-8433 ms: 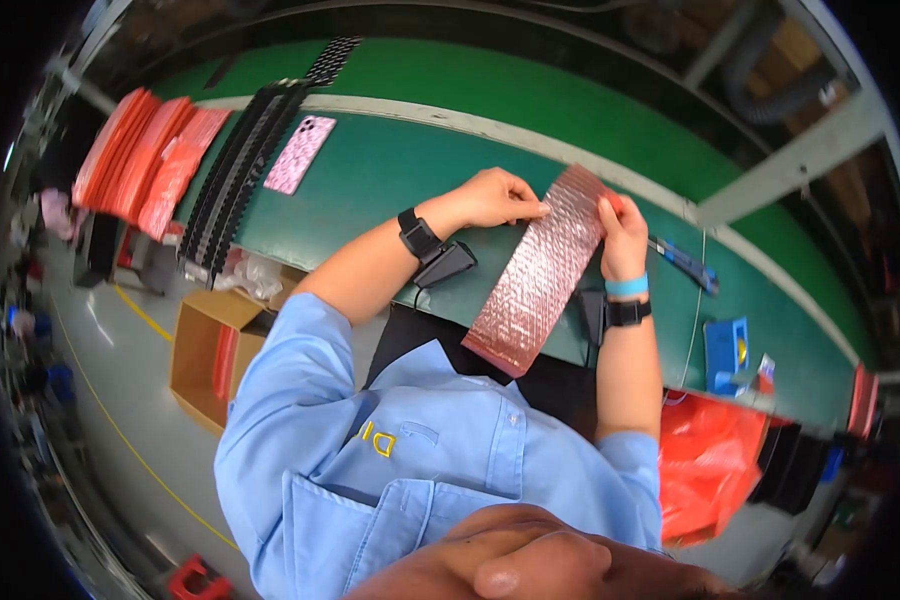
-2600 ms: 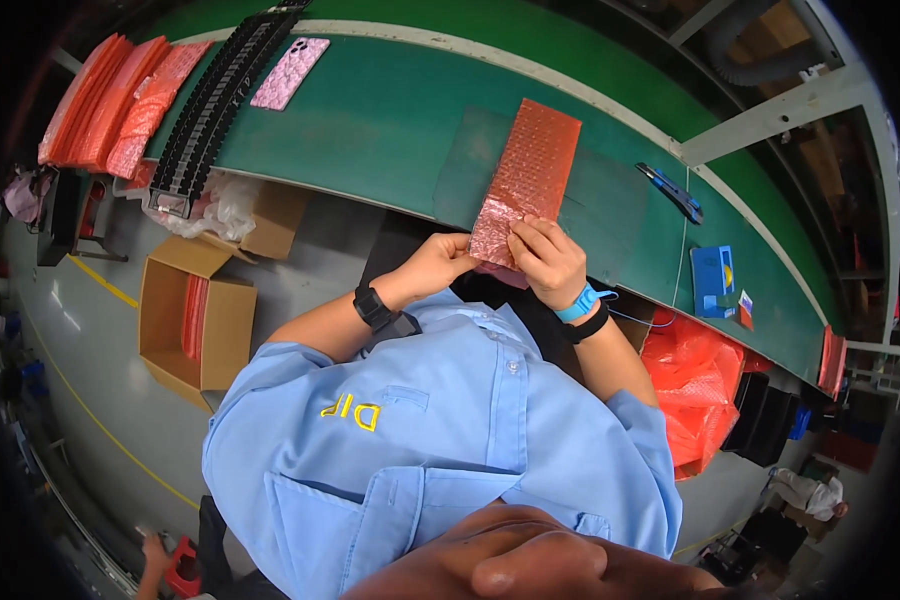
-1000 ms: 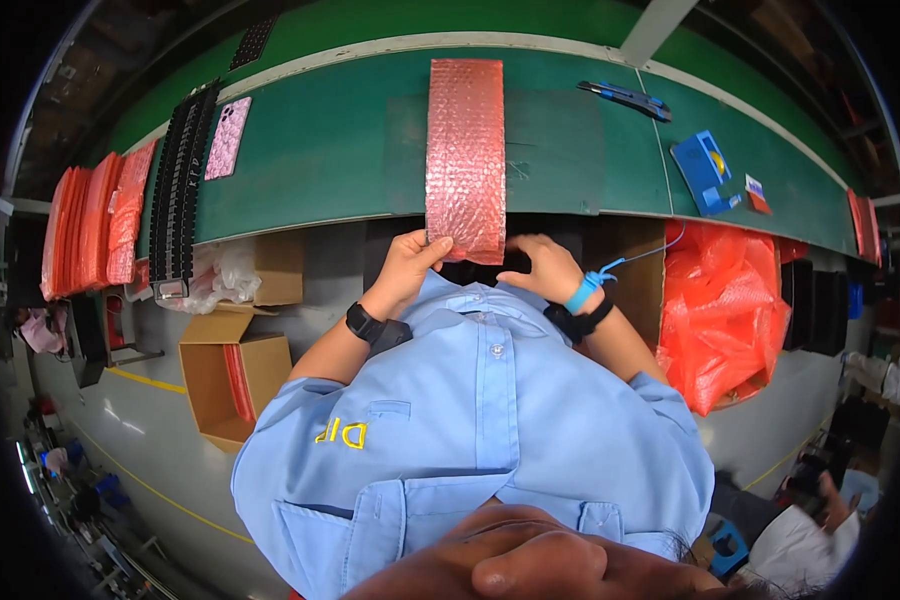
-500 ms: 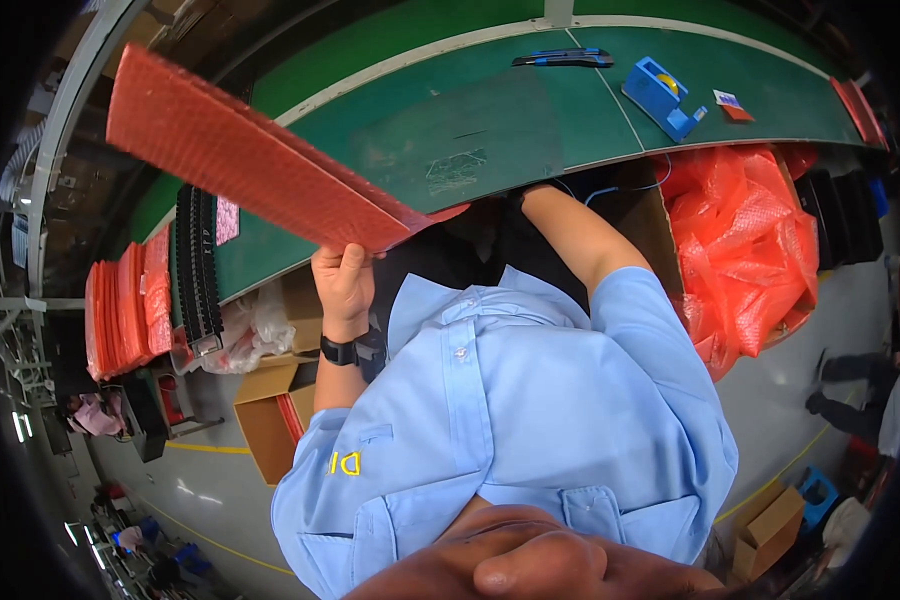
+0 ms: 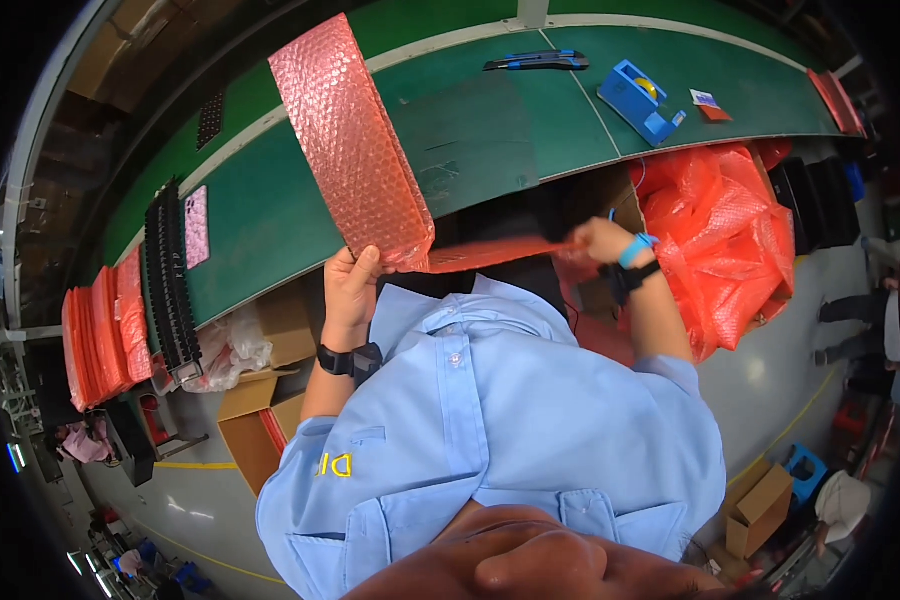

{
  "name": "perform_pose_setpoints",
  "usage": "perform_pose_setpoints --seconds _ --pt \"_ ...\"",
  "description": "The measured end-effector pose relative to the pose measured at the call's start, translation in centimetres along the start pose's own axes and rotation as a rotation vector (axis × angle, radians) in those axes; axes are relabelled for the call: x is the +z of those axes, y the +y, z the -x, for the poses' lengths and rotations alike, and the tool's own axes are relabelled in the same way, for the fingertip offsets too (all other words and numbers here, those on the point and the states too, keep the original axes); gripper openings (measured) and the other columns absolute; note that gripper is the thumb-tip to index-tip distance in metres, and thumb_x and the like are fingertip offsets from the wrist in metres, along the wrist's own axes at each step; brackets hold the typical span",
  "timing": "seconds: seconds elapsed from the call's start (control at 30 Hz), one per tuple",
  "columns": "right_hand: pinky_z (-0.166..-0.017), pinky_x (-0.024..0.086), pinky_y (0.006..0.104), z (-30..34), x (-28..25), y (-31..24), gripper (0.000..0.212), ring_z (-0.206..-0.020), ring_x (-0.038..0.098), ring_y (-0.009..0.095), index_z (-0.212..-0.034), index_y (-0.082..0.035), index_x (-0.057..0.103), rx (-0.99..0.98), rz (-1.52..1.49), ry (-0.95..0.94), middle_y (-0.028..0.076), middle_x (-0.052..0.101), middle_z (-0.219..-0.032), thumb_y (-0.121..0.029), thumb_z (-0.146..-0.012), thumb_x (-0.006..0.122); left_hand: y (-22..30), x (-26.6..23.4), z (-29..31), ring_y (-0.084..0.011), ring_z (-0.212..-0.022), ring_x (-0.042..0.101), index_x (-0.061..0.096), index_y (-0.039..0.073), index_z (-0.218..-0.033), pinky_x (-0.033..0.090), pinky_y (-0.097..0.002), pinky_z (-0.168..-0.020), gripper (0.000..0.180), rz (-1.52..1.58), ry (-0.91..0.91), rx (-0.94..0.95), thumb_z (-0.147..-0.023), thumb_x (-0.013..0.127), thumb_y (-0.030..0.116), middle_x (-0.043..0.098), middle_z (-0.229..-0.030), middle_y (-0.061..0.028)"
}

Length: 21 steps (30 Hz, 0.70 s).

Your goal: The person packs electronic components by hand, inserting them into bubble wrap sleeves on a factory assembly line.

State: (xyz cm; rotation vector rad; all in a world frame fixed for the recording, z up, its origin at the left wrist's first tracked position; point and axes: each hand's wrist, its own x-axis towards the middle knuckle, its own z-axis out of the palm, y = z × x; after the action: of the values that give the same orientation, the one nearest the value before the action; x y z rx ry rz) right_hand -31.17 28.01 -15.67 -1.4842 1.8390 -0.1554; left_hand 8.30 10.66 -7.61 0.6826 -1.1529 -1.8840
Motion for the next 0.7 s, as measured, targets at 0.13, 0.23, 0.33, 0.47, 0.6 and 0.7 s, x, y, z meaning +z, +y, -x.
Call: perform_pose_setpoints --seconds 0.13,0.23,0.33,0.47,0.6,0.7 --pt "-0.074 0.051 0.0354 7.2 -2.4 -4.5 0.032 -0.080 0.065 0.029 -0.089 -0.001 0.069 0.048 -0.155 -0.026 0.016 0.068 -0.085 -0.027 -0.074 0.080 0.1 0.8 -0.7 -0.0088 -0.071 0.060 0.068 0.002 -0.099 0.051 -0.0247 -0.063 0.014 -0.076 -0.001 -0.077 -0.093 0.064 0.015 0.069 -0.089 -0.0033" --pt "-0.079 0.050 0.0352 7.1 -5.0 -10.4 0.025 -0.088 0.065 0.029 -0.091 0.000 0.067 -0.234 -0.291 0.286 0.015 0.068 -0.093 -0.016 -0.075 0.078 -0.2 1.0 -0.7 -0.0073 -0.071 0.059 0.068 0.003 -0.099 0.048 -0.0225 -0.060 0.015 -0.132 0.019 -0.131 -0.093 0.065 0.016 0.069 -0.089 -0.0026" --pt "-0.085 0.049 0.0367 4.0 -6.2 -16.7 0.023 -0.096 0.064 0.030 -0.094 -0.001 0.067 -0.581 -0.288 0.526 0.014 0.068 -0.098 -0.009 -0.074 0.076 -1.1 2.0 -0.7 -0.0057 -0.070 0.059 0.069 0.003 -0.097 0.045 -0.0211 -0.056 0.016 -0.142 0.056 -0.233 -0.092 0.066 0.018 0.069 -0.088 -0.0020" --pt "-0.089 0.049 0.0407 -1.8 -5.0 -23.1 0.028 -0.101 0.062 0.032 -0.096 -0.003 0.067 -0.933 -0.027 0.582 0.013 0.066 -0.106 -0.010 -0.071 0.077 -2.5 2.3 -0.1 -0.0052 -0.068 0.058 0.070 0.004 -0.095 0.045 -0.0205 -0.056 0.016 -0.111 0.087 -0.319 -0.093 0.066 0.019 0.069 -0.087 -0.0018" --pt "-0.094 0.049 0.0434 -5.0 -2.9 -24.0 0.030 -0.105 0.061 0.033 -0.096 -0.003 0.068 -0.950 0.143 0.449 0.014 0.064 -0.113 -0.012 -0.070 0.077 -3.1 1.7 -0.4 -0.0047 -0.067 0.058 0.069 0.005 -0.094 0.046 -0.0196 -0.056 0.017 -0.040 0.092 -0.419 -0.094 0.065 0.021 0.068 -0.085 0.0002" --pt "-0.097 0.047 0.0433 -5.3 -2.5 -23.9 0.030 -0.109 0.060 0.032 -0.099 -0.004 0.068 -0.943 0.226 0.449 0.014 0.064 -0.116 -0.013 -0.072 0.076 -3.7 0.9 -0.4 -0.0049 -0.068 0.059 0.070 0.004 -0.095 0.047 -0.0197 -0.057 0.016 -0.076 -0.003 -0.422 -0.094 0.065 0.020 0.069 -0.084 -0.0008"
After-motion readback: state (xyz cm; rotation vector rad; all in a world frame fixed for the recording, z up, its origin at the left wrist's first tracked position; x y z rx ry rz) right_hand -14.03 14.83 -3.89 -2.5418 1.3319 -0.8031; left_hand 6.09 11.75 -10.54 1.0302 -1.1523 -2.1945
